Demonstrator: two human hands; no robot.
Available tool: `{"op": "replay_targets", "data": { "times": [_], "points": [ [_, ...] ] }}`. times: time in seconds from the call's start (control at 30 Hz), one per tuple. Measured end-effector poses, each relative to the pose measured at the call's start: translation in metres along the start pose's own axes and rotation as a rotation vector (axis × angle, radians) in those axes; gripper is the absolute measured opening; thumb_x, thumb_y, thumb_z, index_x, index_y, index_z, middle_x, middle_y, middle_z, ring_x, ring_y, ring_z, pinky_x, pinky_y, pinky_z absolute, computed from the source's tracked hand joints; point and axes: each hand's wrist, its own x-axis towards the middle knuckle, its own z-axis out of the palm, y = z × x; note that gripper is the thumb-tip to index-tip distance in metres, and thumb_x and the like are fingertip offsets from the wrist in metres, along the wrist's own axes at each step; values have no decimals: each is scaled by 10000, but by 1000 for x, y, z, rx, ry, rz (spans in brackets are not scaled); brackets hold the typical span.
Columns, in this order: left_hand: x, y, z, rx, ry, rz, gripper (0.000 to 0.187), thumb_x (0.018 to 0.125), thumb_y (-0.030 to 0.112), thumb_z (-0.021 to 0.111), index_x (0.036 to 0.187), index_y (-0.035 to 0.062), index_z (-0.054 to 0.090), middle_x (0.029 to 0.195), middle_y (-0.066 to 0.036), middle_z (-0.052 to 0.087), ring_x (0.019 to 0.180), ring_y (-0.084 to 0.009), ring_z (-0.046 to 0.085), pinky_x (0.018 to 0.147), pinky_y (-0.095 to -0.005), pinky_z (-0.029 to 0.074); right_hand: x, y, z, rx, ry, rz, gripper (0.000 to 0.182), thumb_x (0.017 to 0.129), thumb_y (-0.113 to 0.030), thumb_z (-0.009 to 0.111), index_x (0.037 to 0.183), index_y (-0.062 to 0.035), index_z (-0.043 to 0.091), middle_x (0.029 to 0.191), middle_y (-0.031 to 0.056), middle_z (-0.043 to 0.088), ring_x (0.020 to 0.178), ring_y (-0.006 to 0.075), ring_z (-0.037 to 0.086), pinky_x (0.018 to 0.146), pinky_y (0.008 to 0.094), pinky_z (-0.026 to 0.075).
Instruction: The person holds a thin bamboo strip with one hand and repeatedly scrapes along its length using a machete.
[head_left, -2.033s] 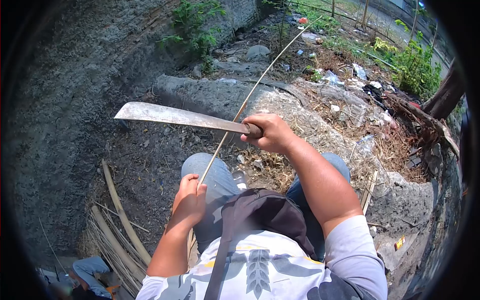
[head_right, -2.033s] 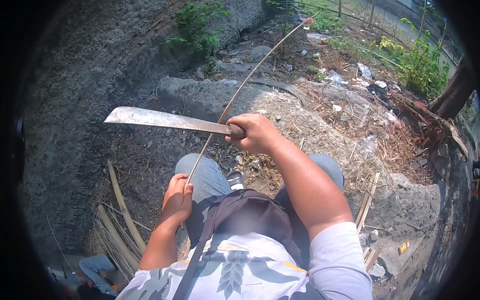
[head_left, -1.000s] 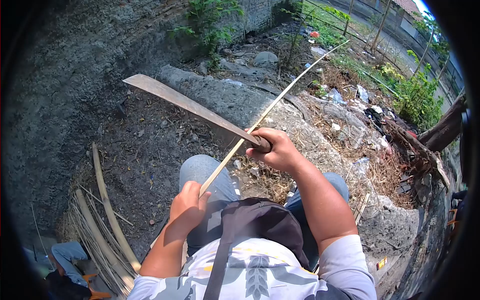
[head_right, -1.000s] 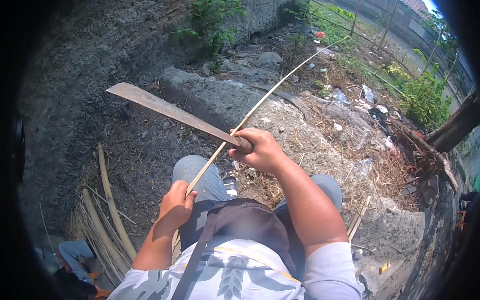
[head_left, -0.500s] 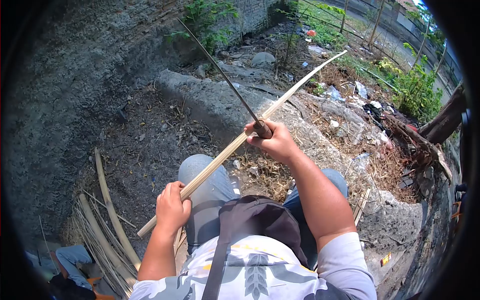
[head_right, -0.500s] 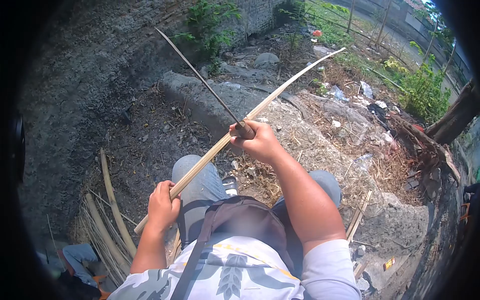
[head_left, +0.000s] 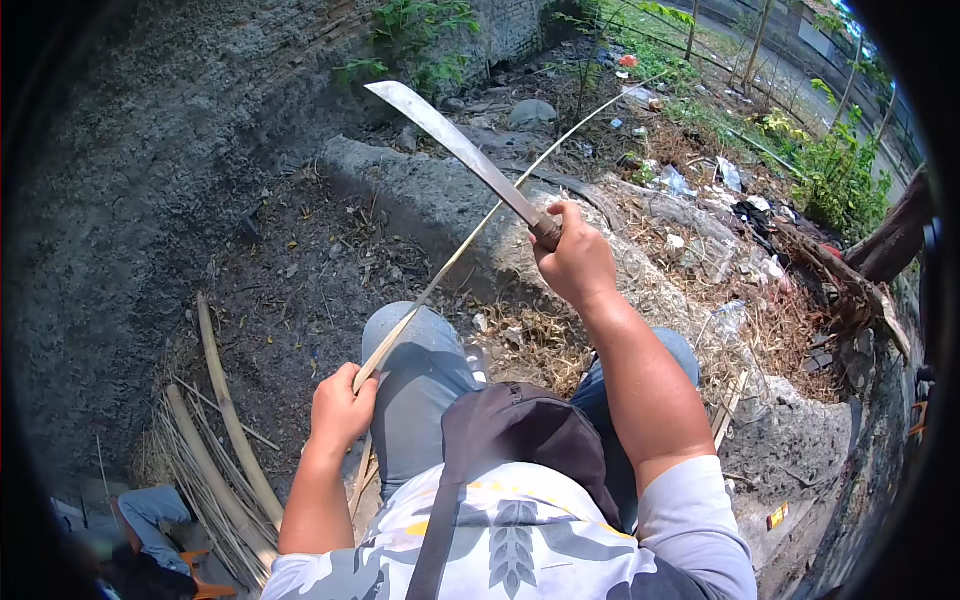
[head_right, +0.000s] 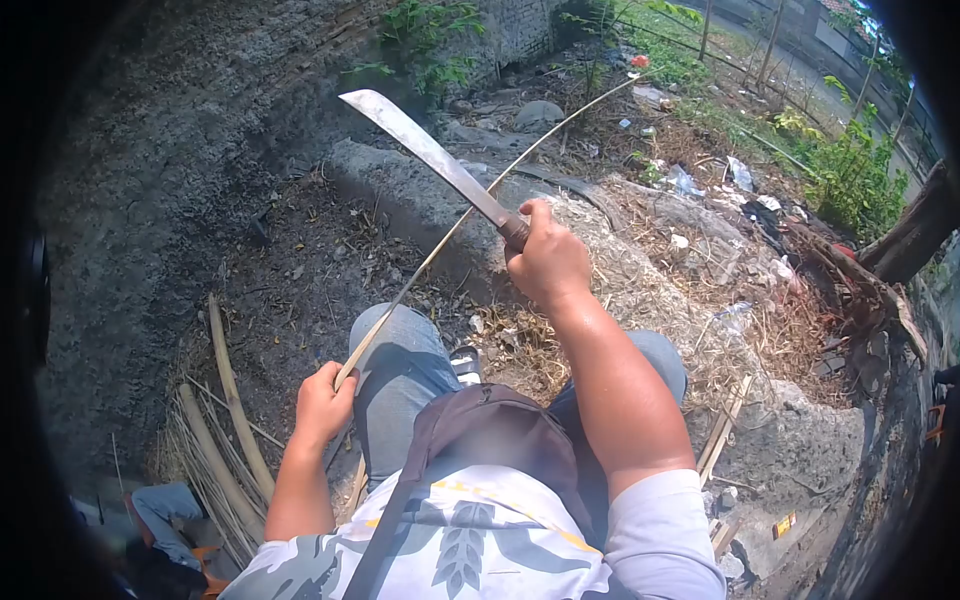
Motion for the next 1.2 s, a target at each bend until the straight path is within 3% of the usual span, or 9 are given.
{"op": "replay_targets", "data": {
  "times": [0.03, 0.07, 0.2, 0.3, 0.4, 0.5, 0.6, 0.83, 1.2],
  "points": [
    [4, 6, 2, -6, 4, -1, 295, 962, 298, 695, 896, 12, 673, 785, -220, 705, 756, -419, 701, 706, -471, 541, -2, 2, 1, -59, -28, -38, 398, 917, -318, 735, 1244, -133, 602, 932, 170, 762, 874, 396, 748, 750, 518, 581],
    [9, 13, 5, -12, 6, -4, 302, 970, 303, 692, 900, 9, 673, 790, -225, 706, 761, -425, 700, 707, -474, 540, -5, 2, 3, -126, -14, -136, 292, 899, -336, 747, 1055, -119, 628, 879, 155, 752, 841, 371, 751, 735, 511, 586],
    [31, 31, 15, 53, 28, -1, 361, 1006, 345, 641, 910, -2, 672, 828, -269, 708, 822, -488, 689, 738, -533, 527, -20, -8, 15, -96, -163, -473, 266, 870, -333, 766, 888, -107, 628, 806, 124, 734, 773, 353, 745, 704, 489, 585],
    [37, 33, 21, 92, 3, 9, 393, 1011, 373, 617, 908, -2, 669, 832, -289, 699, 855, -507, 684, 755, -560, 519, -21, -19, 22, -271, -323, -543, 189, 823, -251, 764, 860, -117, 636, 805, 133, 720, 799, 363, 735, 714, 496, 578],
    [28, 27, 22, 35, -74, -8, 384, 1015, 378, 620, 896, 15, 658, 830, -272, 698, 847, -502, 680, 737, -545, 524, -11, -5, 27, -212, -287, -430, 159, 805, -212, 746, 883, -106, 657, 799, 148, 720, 810, 381, 735, 732, 503, 580],
    [19, 14, 22, 23, -83, 0, 383, 1026, 385, 613, 905, 24, 662, 832, -257, 702, 833, -489, 682, 724, -532, 523, 1, -1, 15, -104, -254, -165, 185, 891, -267, 731, 976, -103, 730, 916, 193, 752, 911, 386, 746, 798, 514, 589],
    [18, 14, 21, -2, -136, -30, 400, 1039, 395, 598, 910, 21, 662, 814, -247, 695, 818, -478, 683, 718, -526, 516, 1, 4, 18, -46, -196, -187, 222, 870, -288, 749, 946, -90, 687, 824, 198, 716, 856, 422, 724, 768, 543, 569],
    [26, 27, 25, -84, -118, 16, 424, 1056, 379, 588, 874, -1, 630, 754, -244, 654, 728, -429, 661, 670, -483, 493, -22, -30, 20, -246, -301, -510, 132, 807, -203, 724, 910, -126, 696, 831, 144, 745, 836, 350, 758, 741, 486, 604],
    [38, 20, 32, -239, -181, -8, 399, 1069, 343, 577, 887, -10, 616, 694, -151, 609, 630, -264, 568, 626, -418, 464, 2, 5, 31, -275, -214, -318, 151, 801, -210, 724, 908, -115, 676, 862, 156, 738, 861, 389, 737, 753, 521, 581]
  ]
}}
